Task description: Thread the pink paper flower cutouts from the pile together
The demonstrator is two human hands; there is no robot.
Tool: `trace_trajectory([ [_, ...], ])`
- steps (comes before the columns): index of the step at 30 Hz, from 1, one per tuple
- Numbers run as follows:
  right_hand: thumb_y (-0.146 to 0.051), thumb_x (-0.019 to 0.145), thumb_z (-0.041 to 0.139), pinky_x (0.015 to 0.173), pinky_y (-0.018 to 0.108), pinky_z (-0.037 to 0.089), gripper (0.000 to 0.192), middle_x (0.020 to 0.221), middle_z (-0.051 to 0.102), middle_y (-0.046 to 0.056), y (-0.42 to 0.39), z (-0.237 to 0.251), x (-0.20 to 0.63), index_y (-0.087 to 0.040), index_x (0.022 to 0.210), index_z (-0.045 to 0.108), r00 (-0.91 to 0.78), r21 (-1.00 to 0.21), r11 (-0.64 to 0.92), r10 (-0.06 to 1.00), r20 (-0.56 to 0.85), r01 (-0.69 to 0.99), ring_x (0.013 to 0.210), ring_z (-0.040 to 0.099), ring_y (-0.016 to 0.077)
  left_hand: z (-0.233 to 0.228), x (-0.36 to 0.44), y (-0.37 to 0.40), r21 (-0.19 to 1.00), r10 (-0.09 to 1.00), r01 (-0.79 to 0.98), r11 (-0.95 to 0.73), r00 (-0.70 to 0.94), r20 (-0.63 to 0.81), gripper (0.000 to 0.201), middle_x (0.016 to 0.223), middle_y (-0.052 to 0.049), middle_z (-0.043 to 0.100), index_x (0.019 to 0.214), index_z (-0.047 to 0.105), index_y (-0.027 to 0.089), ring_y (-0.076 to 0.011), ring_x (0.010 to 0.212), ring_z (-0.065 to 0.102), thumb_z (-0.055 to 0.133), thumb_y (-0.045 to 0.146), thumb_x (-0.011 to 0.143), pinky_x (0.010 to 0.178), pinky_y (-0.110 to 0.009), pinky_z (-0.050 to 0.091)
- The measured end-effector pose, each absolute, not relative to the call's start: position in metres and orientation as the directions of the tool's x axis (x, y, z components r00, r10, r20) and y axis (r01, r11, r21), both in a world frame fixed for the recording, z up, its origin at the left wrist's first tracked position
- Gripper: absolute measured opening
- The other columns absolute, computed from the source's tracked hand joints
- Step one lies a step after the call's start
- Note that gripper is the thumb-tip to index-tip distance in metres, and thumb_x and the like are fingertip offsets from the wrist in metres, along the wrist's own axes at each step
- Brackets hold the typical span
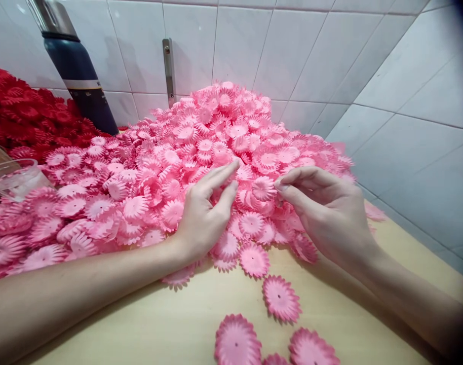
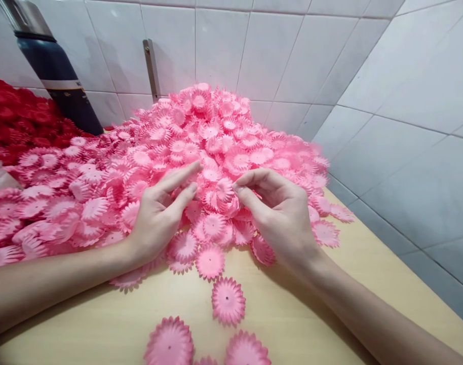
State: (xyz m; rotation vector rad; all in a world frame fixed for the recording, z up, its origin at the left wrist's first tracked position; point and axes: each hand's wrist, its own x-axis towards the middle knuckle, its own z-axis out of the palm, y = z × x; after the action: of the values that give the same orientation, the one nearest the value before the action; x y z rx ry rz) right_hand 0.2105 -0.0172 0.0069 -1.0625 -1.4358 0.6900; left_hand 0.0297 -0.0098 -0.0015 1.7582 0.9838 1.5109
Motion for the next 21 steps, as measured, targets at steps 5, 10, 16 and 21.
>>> trace_trajectory([
  [5,-0.014,0.079,0.068,0.069,0.027,0.054,0.009,0.081,0.064,0.001,-0.017,0.007,0.21,-0.024,0.079,0.067,0.07,-0.878,0.427,0.89,0.45,0.217,0.077,0.062,0.0151,-0.008,0.029,-0.008,0.855,0.867,0.143,-0.499,0.091,0.49,0.053,0.132,-0.005,0.063,0.136,0.054,0.024,-0.0252,0.121,0.06,0.058,0.01,0.085,0.1,-0.036,0.05],
  [10,-0.012,0.078,0.069,0.069,0.024,0.053,0.011,0.08,0.064,0.0,-0.017,0.008,0.209,-0.023,0.078,0.067,0.081,-0.882,0.418,0.893,0.443,0.216,0.075,0.062,0.0132,-0.01,0.028,-0.007,0.847,0.857,0.141,-0.513,0.136,0.497,0.076,0.146,-0.004,0.05,0.146,0.037,0.033,-0.026,0.123,0.058,0.07,0.018,0.08,0.103,-0.039,0.049],
  [16,-0.013,0.077,0.072,0.069,0.027,0.057,0.011,0.079,0.066,0.001,-0.02,0.011,0.206,-0.023,0.078,0.066,0.073,-0.873,0.444,0.882,0.466,0.202,0.076,0.065,0.0148,-0.004,0.029,-0.008,0.811,0.869,0.319,-0.49,0.108,0.482,0.046,0.144,-0.009,0.051,0.117,0.068,0.022,-0.0288,0.137,0.042,0.077,0.037,0.074,0.115,-0.048,0.033],
  [21,-0.011,0.076,0.074,0.074,0.027,0.059,0.016,0.083,0.067,-0.001,-0.025,0.01,0.204,-0.024,0.085,0.067,-0.08,-0.837,0.524,0.852,0.518,0.159,0.081,0.066,0.0147,0.002,0.03,-0.012,0.843,0.877,0.243,-0.48,0.108,0.468,0.037,0.118,-0.01,0.067,0.102,0.073,0.019,-0.0241,0.118,0.058,0.073,0.045,0.077,0.104,-0.042,0.046],
])
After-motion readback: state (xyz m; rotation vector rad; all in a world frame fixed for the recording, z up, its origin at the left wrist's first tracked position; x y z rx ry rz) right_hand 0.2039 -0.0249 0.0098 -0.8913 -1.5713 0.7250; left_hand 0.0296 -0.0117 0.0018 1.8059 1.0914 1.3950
